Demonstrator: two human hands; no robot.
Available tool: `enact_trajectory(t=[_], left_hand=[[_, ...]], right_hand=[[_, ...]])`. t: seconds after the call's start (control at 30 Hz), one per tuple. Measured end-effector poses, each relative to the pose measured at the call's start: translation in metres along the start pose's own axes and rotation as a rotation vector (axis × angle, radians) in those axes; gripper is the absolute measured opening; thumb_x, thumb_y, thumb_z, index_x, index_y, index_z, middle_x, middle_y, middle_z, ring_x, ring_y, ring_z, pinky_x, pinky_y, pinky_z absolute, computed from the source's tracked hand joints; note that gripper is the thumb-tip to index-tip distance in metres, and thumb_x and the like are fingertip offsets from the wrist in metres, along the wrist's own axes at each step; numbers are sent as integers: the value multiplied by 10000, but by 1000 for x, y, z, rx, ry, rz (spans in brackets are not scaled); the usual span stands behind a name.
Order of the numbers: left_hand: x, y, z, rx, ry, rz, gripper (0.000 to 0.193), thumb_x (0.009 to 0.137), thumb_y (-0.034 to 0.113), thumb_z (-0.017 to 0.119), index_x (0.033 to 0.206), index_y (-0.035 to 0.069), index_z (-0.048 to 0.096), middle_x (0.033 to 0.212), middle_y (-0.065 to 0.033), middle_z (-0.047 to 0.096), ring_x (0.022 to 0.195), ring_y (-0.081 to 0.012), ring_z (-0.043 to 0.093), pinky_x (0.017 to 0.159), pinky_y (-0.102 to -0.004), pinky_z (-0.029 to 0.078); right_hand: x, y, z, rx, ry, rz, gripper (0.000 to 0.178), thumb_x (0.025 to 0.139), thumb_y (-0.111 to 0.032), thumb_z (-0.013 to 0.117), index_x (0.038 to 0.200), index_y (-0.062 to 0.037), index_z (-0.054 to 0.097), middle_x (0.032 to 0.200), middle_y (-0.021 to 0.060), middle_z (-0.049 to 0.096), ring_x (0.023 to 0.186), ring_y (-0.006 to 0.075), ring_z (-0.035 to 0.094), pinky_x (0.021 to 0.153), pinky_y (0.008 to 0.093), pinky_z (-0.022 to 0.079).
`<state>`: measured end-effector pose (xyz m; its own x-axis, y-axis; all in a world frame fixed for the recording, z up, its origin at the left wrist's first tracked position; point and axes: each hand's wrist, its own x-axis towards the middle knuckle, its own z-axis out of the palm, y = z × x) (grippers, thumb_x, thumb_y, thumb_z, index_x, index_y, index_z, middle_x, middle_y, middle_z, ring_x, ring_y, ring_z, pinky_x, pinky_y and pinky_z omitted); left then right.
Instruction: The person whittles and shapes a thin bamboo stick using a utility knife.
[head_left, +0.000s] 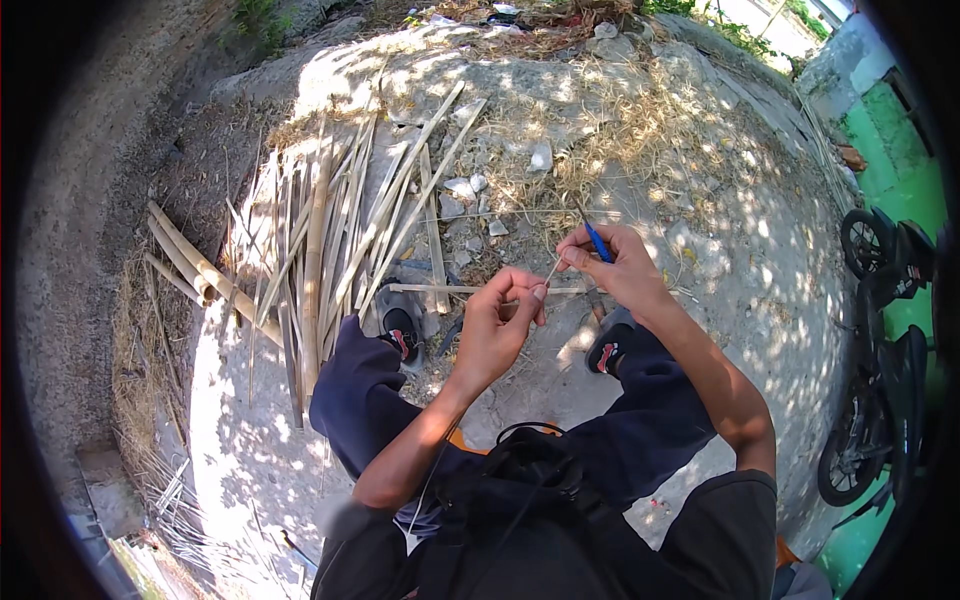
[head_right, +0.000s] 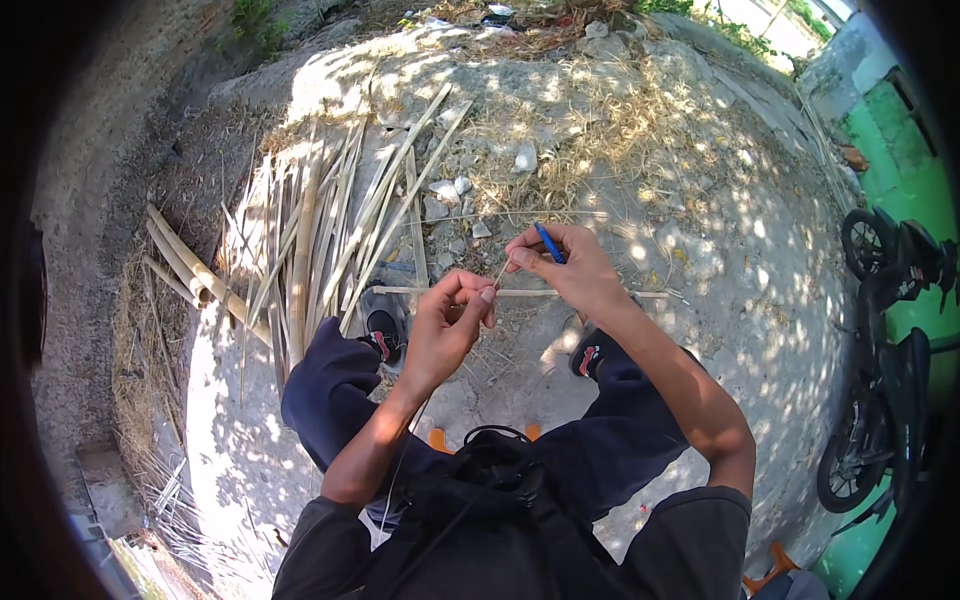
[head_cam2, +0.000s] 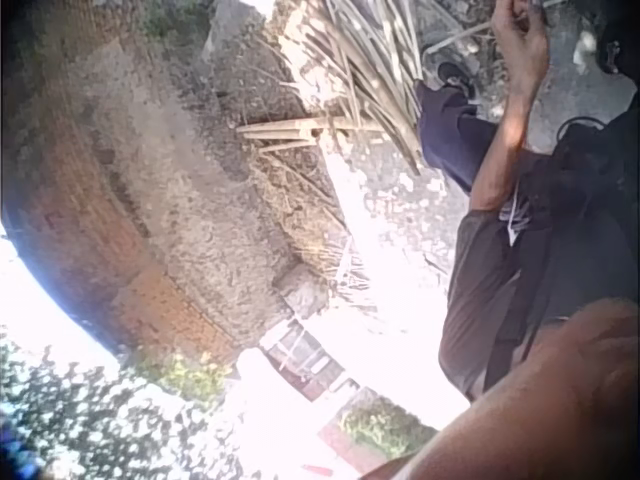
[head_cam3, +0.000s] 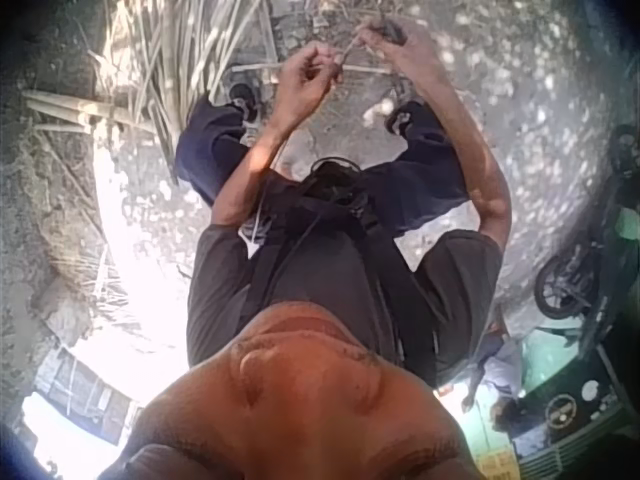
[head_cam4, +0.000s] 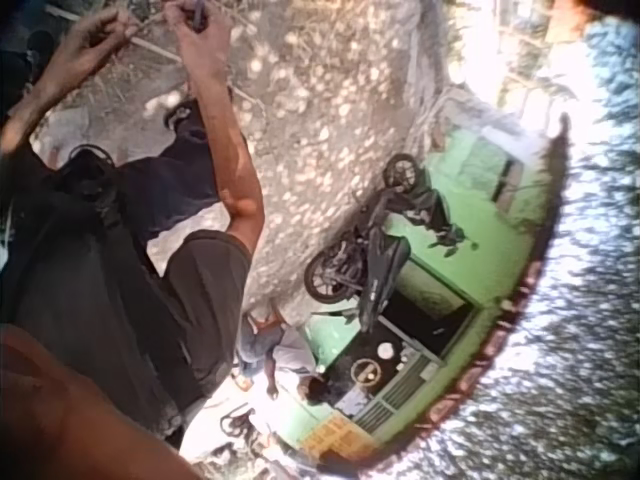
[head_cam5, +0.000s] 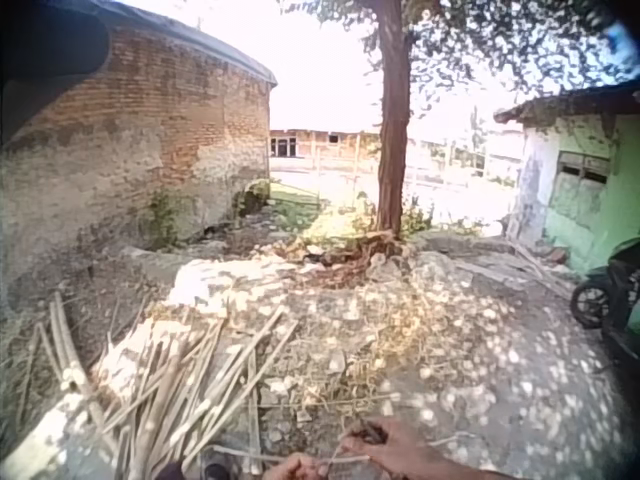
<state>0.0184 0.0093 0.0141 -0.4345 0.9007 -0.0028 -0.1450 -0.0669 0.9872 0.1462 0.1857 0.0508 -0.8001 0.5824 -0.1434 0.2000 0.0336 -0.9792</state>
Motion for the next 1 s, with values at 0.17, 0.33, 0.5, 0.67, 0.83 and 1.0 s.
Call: enact_trajectory(t=[0.17,0.33,0.5,0.67,0.83,1.0], left_hand=[[-2,11,-1,-191,-17,-137,141,1099,194,586,1128,58,616,730,52,558,498,5,346,458,-206,243],[-2,15,-3,-310,19,-263,163,1112,231,561,1149,75,596,719,77,464,507,-4,308,467,-208,226],[-3,7,-2,-357,7,-204,161,1117,236,551,1138,81,583,725,79,443,518,-11,308,473,-216,234],[-5,8,-6,-399,-64,-209,140,1114,225,558,1105,88,583,696,73,421,501,-11,291,464,-226,227],[-6,15,-5,-401,-59,-237,140,1111,216,563,1112,79,588,688,68,424,496,-8,284,459,-226,215],[-6,20,-3,-417,-62,-282,154,1114,216,555,1115,65,587,688,69,428,497,-4,277,455,-224,200]], right_hand=[[-4,-9,3,-270,30,-57,245,1005,-227,713,1145,-25,711,858,109,750,808,171,705,761,357,537],[-16,-8,11,-553,34,-300,315,1042,-331,629,1108,-26,669,792,168,685,712,349,665,680,434,507],[-26,0,20,-678,8,-388,309,1040,-342,627,1062,-34,655,792,188,673,719,415,661,662,485,497],[-28,3,21,-670,2,-431,278,1030,-318,644,1053,-41,650,773,179,668,707,410,664,635,485,491],[-27,6,19,-687,22,-449,273,1030,-316,647,1045,-43,656,738,167,661,672,400,657,625,484,489],[-18,5,9,-703,86,-436,288,1034,-319,643,1012,-33,661,720,168,659,636,394,646,613,475,484]])
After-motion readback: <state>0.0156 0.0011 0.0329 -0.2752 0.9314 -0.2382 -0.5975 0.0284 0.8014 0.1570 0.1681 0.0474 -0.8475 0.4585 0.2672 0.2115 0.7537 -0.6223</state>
